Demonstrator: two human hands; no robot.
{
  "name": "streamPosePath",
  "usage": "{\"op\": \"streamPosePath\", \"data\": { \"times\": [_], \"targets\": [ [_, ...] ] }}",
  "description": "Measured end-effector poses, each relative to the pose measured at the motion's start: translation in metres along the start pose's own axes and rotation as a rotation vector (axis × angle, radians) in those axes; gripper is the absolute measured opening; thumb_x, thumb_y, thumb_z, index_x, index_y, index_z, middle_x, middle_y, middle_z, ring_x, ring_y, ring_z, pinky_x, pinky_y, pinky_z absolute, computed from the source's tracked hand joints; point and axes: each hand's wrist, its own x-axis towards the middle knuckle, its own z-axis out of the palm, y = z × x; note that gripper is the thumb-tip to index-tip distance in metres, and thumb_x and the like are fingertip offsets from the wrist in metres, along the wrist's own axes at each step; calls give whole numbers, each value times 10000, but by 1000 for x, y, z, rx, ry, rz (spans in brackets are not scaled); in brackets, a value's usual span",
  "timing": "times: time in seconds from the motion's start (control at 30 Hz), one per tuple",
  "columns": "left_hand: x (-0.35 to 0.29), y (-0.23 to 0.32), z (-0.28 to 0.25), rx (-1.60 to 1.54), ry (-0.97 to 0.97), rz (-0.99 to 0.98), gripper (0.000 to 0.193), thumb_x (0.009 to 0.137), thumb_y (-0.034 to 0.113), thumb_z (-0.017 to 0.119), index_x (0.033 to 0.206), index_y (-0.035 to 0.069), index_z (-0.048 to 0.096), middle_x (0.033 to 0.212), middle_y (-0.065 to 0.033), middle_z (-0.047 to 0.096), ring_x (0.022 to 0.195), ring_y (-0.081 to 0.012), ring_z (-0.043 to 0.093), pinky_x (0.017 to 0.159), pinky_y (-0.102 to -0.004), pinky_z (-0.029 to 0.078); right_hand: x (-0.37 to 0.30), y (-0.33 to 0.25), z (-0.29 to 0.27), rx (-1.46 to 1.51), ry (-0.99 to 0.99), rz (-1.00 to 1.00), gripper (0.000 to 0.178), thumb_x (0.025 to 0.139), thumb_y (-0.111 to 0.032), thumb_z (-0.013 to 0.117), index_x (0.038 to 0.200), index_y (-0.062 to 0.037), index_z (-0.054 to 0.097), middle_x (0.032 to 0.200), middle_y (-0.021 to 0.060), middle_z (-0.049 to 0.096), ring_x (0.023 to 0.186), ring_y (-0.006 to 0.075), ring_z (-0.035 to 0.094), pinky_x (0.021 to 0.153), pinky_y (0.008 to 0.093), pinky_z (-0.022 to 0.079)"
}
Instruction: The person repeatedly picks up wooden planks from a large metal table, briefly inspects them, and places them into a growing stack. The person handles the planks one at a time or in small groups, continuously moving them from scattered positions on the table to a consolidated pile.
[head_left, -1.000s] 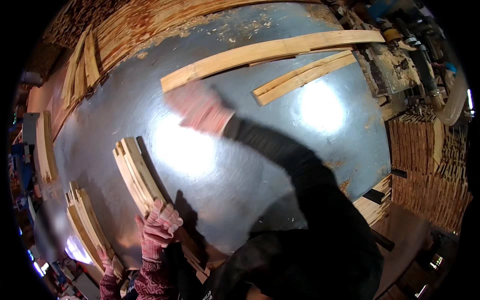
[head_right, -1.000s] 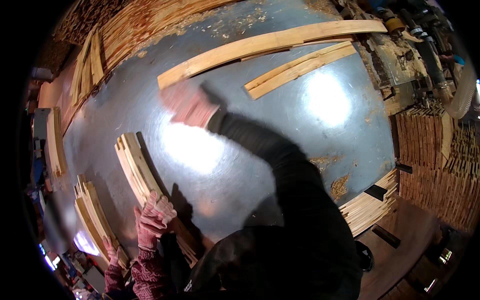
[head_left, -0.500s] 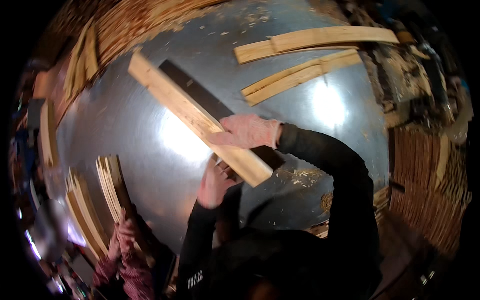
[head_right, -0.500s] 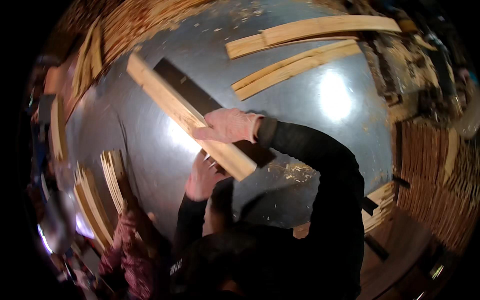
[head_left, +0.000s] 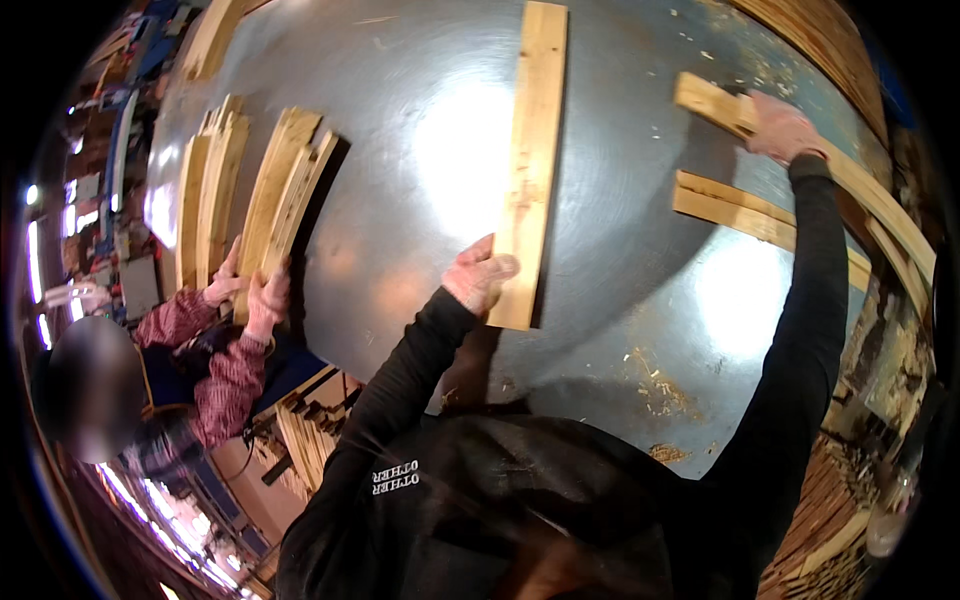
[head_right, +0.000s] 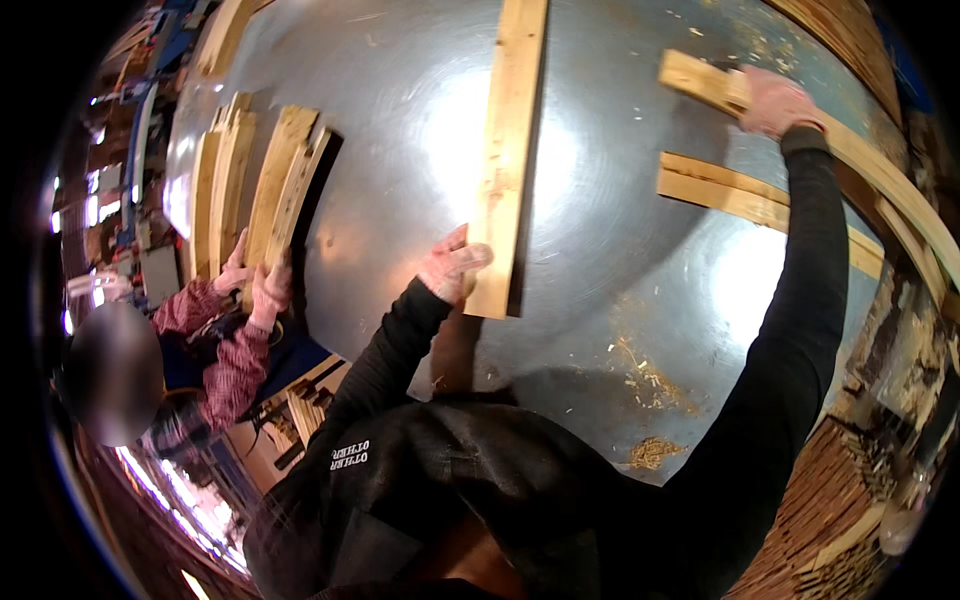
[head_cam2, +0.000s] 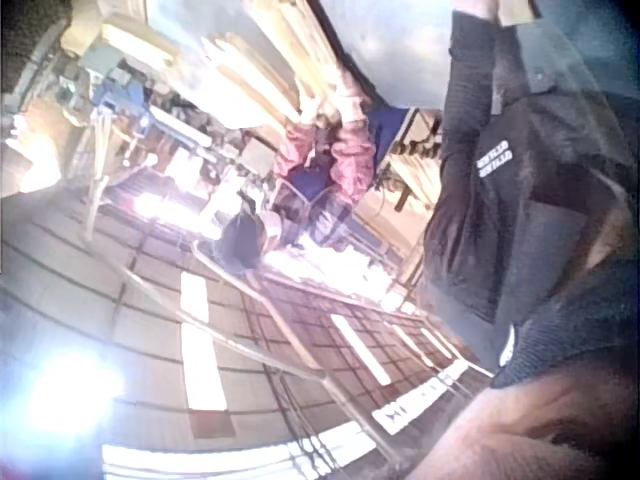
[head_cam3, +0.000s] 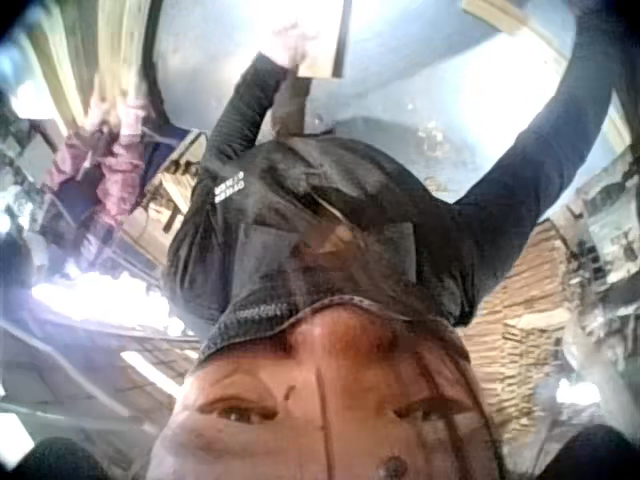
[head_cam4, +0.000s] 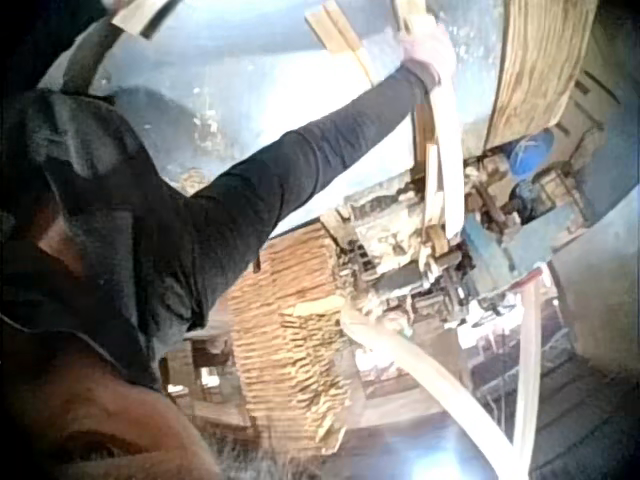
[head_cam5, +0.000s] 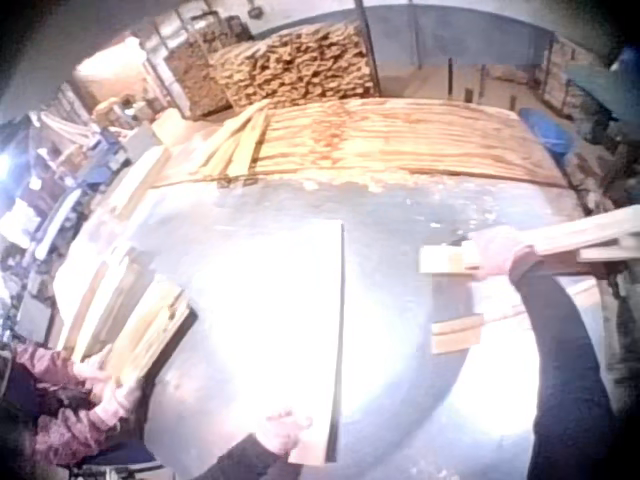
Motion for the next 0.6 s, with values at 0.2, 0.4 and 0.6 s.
{"op": "streamPosePath", "data": {
  "times": [0.2, 0.4, 0.6],
  "targets": [
    [-15, -11, -27, 218, 445, 239, 380, 882, -35, 582, 1259, 6, 557, 1079, -69, 667, 970, -136, 619, 855, -273, 503, -47, -112, 78, 236, 228, -871, 362, 754, -242, 718, 1066, -69, 657, 1052, 148, 681, 909, 291, 652, 834, 414, 532],
    [-33, -21, -41, 315, 481, 165, 385, 908, -36, 542, 1291, -8, 525, 1140, -96, 644, 1025, -163, 611, 881, -294, 499, -180, -329, 31, -326, 31, -1064, 382, 800, -243, 609, 1165, -146, 665, 1254, 106, 617, 1266, 291, 495, 1197, 518, 170],
    [-53, -45, -73, -930, 166, -161, 581, 958, 380, 596, 1382, 9, 454, 1270, -153, 593, 1131, -260, 599, 962, -362, 489, -218, -412, 19, -1991, 358, -672, 515, 869, -305, 579, 1342, -104, 540, 1454, 165, 442, 1422, 380, 289, 1194, 562, 169]
  ]
}}
